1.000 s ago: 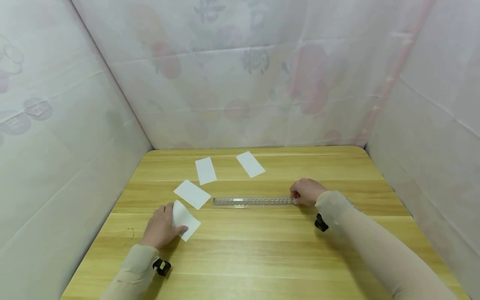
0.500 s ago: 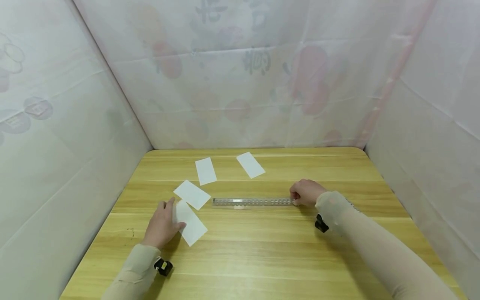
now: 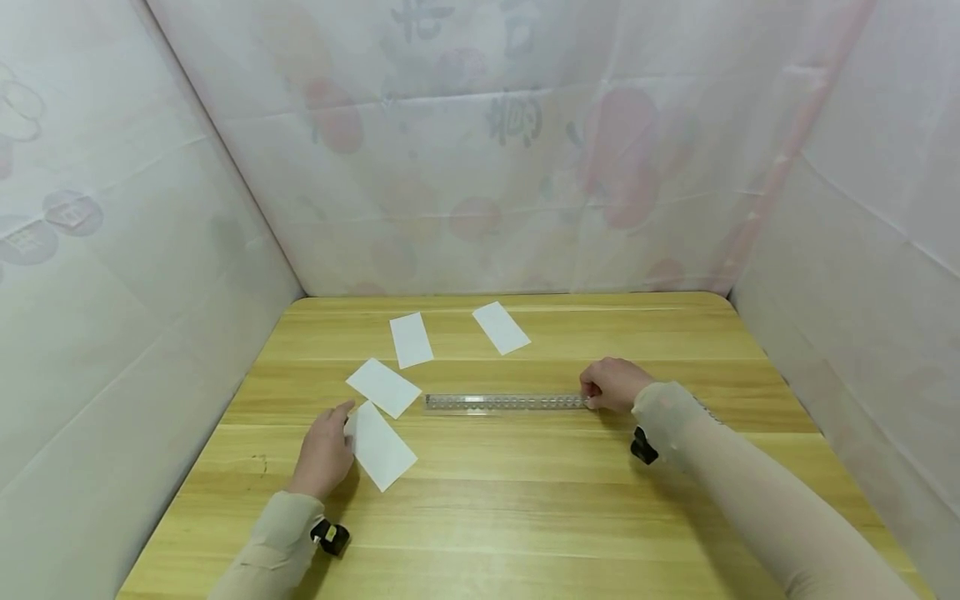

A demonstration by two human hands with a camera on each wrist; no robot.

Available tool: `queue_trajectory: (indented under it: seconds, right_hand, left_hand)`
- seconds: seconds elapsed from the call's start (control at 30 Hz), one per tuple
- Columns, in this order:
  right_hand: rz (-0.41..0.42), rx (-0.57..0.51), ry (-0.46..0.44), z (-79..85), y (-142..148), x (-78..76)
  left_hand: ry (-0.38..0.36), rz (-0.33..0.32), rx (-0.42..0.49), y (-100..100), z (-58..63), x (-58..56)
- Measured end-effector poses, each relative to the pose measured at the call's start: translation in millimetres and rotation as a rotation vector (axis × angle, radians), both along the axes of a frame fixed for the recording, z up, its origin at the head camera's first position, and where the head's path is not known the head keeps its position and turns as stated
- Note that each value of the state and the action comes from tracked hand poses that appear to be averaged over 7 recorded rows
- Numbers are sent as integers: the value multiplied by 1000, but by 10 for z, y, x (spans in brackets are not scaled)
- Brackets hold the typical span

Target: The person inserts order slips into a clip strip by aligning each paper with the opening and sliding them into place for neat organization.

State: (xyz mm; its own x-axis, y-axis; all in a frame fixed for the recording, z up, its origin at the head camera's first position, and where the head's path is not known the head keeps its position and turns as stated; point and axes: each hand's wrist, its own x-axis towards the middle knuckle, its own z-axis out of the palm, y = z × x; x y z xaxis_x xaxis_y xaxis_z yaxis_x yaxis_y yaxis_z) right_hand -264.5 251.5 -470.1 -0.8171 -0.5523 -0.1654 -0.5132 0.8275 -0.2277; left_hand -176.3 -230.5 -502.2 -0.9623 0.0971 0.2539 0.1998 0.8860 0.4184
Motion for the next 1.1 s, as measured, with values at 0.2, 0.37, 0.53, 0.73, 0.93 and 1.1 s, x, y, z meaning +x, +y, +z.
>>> queue_trajectory:
  seconds: [0.2, 0.37, 0.53, 0.73, 0.93, 1.1]
  right_hand:
    - [-9, 4, -8, 12, -10, 14]
    - [-8, 6, -13, 32, -18, 18]
    - [-13, 12, -14, 40, -20, 25]
    - [-18, 8, -18, 40, -20, 30]
    - [-15, 8, -11, 34, -21, 28]
    - [-21, 13, -29, 40, -28, 27]
  left_hand:
    - [-2, 7, 15, 8, 25, 38]
    - [45, -4, 32, 18, 49, 45]
    - [59, -5, 78, 54, 102, 50]
    - [21, -7, 196, 122, 184, 67]
    - [44, -36, 258, 203, 236, 71]
    - [59, -62, 288, 256, 260, 75]
